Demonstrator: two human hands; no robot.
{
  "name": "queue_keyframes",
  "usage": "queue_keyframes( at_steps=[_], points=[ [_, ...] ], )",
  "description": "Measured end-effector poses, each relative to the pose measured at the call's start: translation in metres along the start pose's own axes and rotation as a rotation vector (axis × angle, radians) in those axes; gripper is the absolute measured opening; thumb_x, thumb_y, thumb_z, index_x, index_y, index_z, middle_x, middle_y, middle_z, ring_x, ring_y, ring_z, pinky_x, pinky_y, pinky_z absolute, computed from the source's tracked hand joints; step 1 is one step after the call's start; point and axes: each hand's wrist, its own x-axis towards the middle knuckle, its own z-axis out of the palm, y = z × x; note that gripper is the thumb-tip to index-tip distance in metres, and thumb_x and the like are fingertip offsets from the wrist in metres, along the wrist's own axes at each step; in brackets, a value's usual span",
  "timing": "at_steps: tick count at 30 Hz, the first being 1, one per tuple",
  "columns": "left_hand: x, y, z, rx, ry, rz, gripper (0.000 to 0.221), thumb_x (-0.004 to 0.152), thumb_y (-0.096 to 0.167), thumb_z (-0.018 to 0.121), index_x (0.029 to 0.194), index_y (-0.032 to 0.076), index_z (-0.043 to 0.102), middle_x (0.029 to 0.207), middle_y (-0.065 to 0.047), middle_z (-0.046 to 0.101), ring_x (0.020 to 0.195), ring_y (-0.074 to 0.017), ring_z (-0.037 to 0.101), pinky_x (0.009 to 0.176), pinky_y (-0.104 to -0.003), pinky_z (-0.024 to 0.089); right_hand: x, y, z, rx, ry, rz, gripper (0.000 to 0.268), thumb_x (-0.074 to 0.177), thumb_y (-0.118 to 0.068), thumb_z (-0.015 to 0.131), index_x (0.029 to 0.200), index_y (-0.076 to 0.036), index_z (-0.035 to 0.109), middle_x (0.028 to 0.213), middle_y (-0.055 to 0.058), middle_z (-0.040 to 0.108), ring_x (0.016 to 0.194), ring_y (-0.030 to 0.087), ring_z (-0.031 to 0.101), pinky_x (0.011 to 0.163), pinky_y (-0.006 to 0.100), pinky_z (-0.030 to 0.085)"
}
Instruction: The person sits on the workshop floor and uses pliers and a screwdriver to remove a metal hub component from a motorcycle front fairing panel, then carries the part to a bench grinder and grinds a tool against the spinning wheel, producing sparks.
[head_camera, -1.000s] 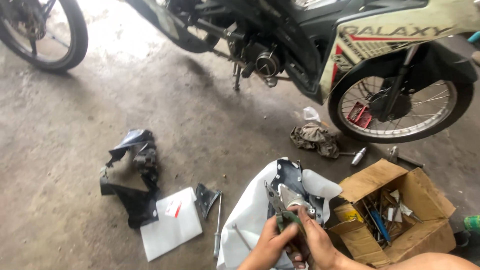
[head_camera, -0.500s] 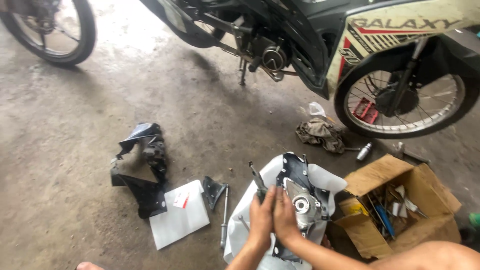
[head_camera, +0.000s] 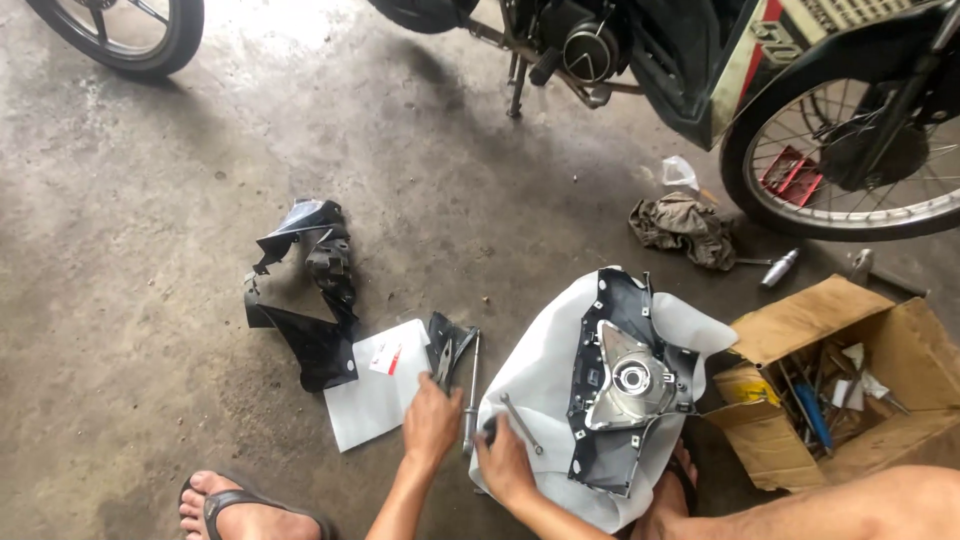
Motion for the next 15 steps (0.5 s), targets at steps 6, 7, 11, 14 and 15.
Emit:
queue_keyframes(
  at_steps=[6,7,11,14,15],
  points=[
    [-0.006,-0.068,0.016,0.290,0.034,-0.025,0.051,0.079,0.025,0.077,0.118,0.005,0.050,0.102,-0.022,0.072,0.096,-0.0443,0.069,0.085,-0.053,0.056,0.018,0.030,0.042,-0.254,-0.094,-0.041,0.043,0.091,-0.026,0.071,0.116,0.002,0.051,0.106,0.030,0.068,0.101,0.048,0.066,0.087,0.052,0.054],
    [-0.009,-0.077,0.018,0.336,0.000,-0.049,0.051,0.078,0.026,0.078,0.116,0.006,0.051,0.103,-0.020,0.072,0.096,-0.0432,0.069,0.085,-0.052,0.056,0.021,0.019,0.042,-0.319,-0.116,-0.002,0.050,0.090,-0.031,0.072,0.118,0.003,0.049,0.108,0.031,0.066,0.102,0.048,0.066,0.087,0.052,0.054],
    [-0.020,-0.110,0.028,0.422,-0.066,-0.084,0.048,0.080,0.029,0.077,0.115,0.008,0.051,0.103,-0.016,0.072,0.095,-0.0409,0.070,0.084,-0.051,0.057,0.041,0.011,0.046,-0.442,-0.228,0.158,0.059,0.088,-0.040,0.075,0.120,0.003,0.048,0.109,0.029,0.066,0.104,0.046,0.067,0.090,0.050,0.056],
    [-0.021,-0.125,0.036,0.478,-0.110,-0.051,0.048,0.080,0.028,0.077,0.115,0.009,0.051,0.101,-0.015,0.071,0.093,-0.0390,0.071,0.082,-0.049,0.058,0.063,0.049,0.060,-0.477,-0.230,0.167,0.055,0.086,-0.038,0.075,0.116,0.002,0.052,0.108,0.027,0.068,0.104,0.044,0.068,0.090,0.049,0.056],
    [-0.020,-0.127,0.039,0.502,-0.125,-0.028,0.045,0.081,0.027,0.076,0.115,0.009,0.052,0.100,-0.014,0.071,0.092,-0.0379,0.072,0.081,-0.048,0.059,0.072,0.073,0.066,-0.465,-0.204,0.122,0.053,0.085,-0.038,0.076,0.112,0.002,0.055,0.105,0.027,0.069,0.101,0.043,0.068,0.089,0.049,0.056]
  ],
)
